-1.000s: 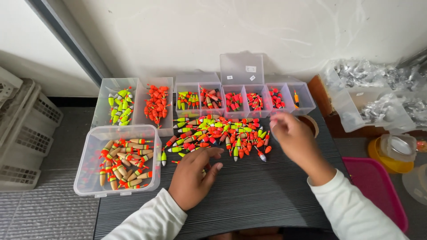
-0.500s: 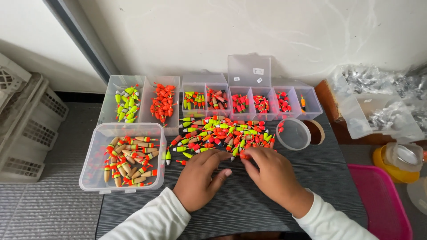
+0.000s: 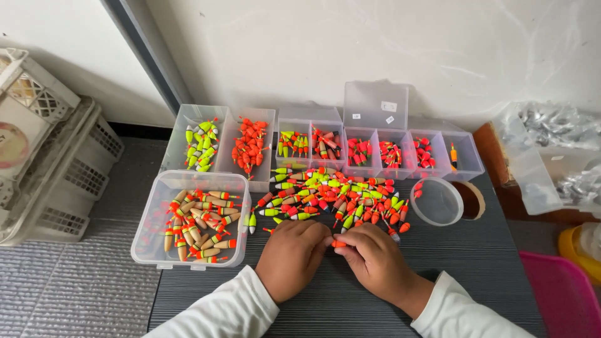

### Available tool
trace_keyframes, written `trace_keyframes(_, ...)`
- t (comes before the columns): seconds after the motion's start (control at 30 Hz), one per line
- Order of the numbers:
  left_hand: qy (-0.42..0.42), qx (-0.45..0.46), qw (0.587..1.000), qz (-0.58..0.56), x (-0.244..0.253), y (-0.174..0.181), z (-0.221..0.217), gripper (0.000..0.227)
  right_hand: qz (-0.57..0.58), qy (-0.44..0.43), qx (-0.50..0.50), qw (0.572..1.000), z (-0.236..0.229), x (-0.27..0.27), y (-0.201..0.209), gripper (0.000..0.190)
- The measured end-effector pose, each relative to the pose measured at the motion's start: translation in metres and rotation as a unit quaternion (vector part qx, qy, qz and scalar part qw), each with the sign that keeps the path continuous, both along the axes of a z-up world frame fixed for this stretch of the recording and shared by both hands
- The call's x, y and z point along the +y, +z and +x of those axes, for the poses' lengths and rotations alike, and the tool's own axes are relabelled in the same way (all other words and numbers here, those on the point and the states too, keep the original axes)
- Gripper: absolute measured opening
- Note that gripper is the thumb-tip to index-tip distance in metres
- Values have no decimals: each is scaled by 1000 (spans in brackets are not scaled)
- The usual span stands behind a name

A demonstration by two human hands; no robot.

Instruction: Assembling fishing floats by joining the float body with the stem.

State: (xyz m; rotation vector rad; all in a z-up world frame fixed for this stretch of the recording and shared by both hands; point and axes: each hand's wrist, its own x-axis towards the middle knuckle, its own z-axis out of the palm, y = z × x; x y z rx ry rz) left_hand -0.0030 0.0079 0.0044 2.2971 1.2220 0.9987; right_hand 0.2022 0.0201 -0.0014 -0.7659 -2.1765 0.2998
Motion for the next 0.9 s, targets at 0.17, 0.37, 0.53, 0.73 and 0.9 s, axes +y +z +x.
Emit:
trace_keyframes(0.17, -12, -29, 999, 18, -2, -8, 7, 15, -38, -15, -20, 999, 6, 0, -11, 25)
trace_keyframes(0.37, 34, -1, 999, -21, 0, -7, 6, 17, -89, -44, -4, 995, 2, -2, -10, 32)
trace_keyframes(0.53, 36, -10, 999, -36, -2, -14, 6, 20, 14, 0, -17, 1000, 1, 0, -6, 14)
trace_keyframes(0.73, 9, -23, 999, -44, -3, -5, 7, 26, -53, -28, -26, 998, 2, -3, -7, 29)
trace_keyframes(0.9, 1, -18, 999, -42, -3, 0, 5, 20, -57, -62, -22, 996, 4, -1, -15, 29)
